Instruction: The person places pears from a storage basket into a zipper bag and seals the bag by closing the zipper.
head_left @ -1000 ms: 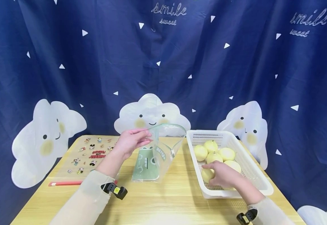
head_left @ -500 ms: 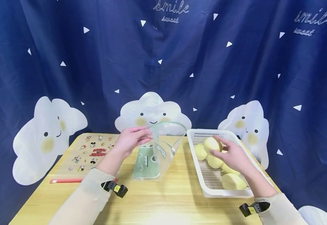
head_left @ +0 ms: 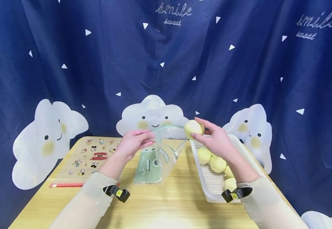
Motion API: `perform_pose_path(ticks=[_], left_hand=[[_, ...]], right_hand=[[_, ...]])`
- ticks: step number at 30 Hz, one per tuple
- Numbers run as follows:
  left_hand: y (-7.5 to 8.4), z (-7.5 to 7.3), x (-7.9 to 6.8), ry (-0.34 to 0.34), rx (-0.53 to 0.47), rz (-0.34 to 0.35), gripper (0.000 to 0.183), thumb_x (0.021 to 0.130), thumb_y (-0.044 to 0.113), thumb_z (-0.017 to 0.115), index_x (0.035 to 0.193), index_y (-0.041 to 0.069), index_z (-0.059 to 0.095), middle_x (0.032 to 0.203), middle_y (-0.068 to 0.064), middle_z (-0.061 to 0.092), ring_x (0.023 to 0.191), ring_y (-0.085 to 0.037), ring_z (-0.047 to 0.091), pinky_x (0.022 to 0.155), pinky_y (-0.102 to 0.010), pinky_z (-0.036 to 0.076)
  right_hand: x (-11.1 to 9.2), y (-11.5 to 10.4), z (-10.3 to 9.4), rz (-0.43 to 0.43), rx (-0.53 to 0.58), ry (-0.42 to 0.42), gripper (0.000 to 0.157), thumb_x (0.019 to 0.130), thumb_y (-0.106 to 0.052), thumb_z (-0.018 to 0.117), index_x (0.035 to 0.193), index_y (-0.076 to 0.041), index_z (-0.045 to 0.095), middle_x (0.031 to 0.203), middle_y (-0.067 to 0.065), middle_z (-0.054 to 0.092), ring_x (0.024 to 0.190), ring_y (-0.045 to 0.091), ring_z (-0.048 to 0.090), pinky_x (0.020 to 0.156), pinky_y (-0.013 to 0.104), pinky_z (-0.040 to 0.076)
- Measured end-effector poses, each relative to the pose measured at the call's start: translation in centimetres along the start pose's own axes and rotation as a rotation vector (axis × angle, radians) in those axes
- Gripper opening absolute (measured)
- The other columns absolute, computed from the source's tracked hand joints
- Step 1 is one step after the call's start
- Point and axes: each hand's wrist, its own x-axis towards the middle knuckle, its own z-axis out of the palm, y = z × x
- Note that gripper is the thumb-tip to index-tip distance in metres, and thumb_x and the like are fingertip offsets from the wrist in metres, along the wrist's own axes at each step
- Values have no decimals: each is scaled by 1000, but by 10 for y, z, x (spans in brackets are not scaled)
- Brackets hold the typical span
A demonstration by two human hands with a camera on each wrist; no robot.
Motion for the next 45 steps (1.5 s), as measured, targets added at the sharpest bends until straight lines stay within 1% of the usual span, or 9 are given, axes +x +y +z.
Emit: perform_pose_path(ticks=[6, 10, 14, 16, 19, 23, 32, 37, 45], left_hand=[[-3, 3, 1, -2, -24, 9, 41, 107, 7, 71, 143, -11, 64, 107, -8, 84, 88, -10, 81, 89, -25, 67], [-2, 6, 1, -7, -33, 10, 42, 106, 6, 72, 144, -11, 63, 104, -7, 84, 88, -10, 80, 89, -25, 67], [-1, 8, 1, -10, -28, 3, 41, 106, 7, 72, 143, -10, 65, 100, -4, 83, 87, -9, 80, 89, -25, 67], [0, 8, 1, -13, -31, 5, 41, 106, 7, 72, 142, -11, 65, 98, -4, 83, 87, -10, 80, 88, -25, 67], [1, 9, 0, -20, -36, 11, 41, 106, 6, 72, 143, -12, 64, 95, -3, 82, 86, -9, 79, 88, -25, 67], [4, 11, -1, -34, -41, 21, 41, 107, 5, 70, 142, -14, 63, 96, -3, 82, 86, -9, 80, 88, -25, 67], [14, 16, -2, -38, -72, 24, 41, 107, 5, 69, 143, -13, 63, 101, -4, 83, 88, -8, 80, 88, -24, 67], [12, 13, -1, -29, -50, 21, 40, 107, 6, 69, 144, -11, 64, 104, -3, 83, 90, -9, 80, 89, -25, 67], [6, 4, -3, -26, -32, 20, 40, 107, 6, 69, 144, -10, 64, 105, -3, 83, 91, -9, 80, 91, -26, 67]], right_hand=[[18, -19, 30, -25, -17, -87, 69, 97, -38, 83, 160, -23, 58, 148, 14, 70, 121, 29, 77, 84, 30, 60], [28, -28, 44, -39, -85, -165, 67, 95, -37, 83, 157, -22, 61, 134, 12, 76, 109, 22, 78, 80, 30, 58], [37, -31, 54, -57, -152, -237, 65, 94, -34, 82, 155, -18, 63, 128, 10, 77, 100, 19, 73, 86, 35, 59], [42, -31, 59, -59, -184, -281, 64, 94, -32, 82, 153, -16, 64, 135, 11, 76, 106, 22, 72, 97, 40, 59], [49, -30, 65, -67, -223, -369, 62, 95, -28, 81, 152, -11, 64, 151, 14, 68, 131, 30, 67, 119, 49, 53], [56, -28, 71, -65, -255, -438, 59, 97, -28, 83, 150, -8, 66, 158, 13, 64, 152, 33, 54, 129, 50, 44], [50, -25, 69, -38, -187, -360, 35, 102, -25, 75, 131, -6, 76, 127, 11, 80, 119, 27, 75, 107, 45, 61], [33, -15, 47, -47, -176, -275, 30, 103, -26, 75, 127, -9, 78, 120, 6, 83, 116, 24, 76, 103, 46, 62], [3, 25, 6, -37, -155, -211, 31, 104, -23, 74, 128, -4, 77, 123, 14, 81, 117, 30, 77, 104, 50, 63]])
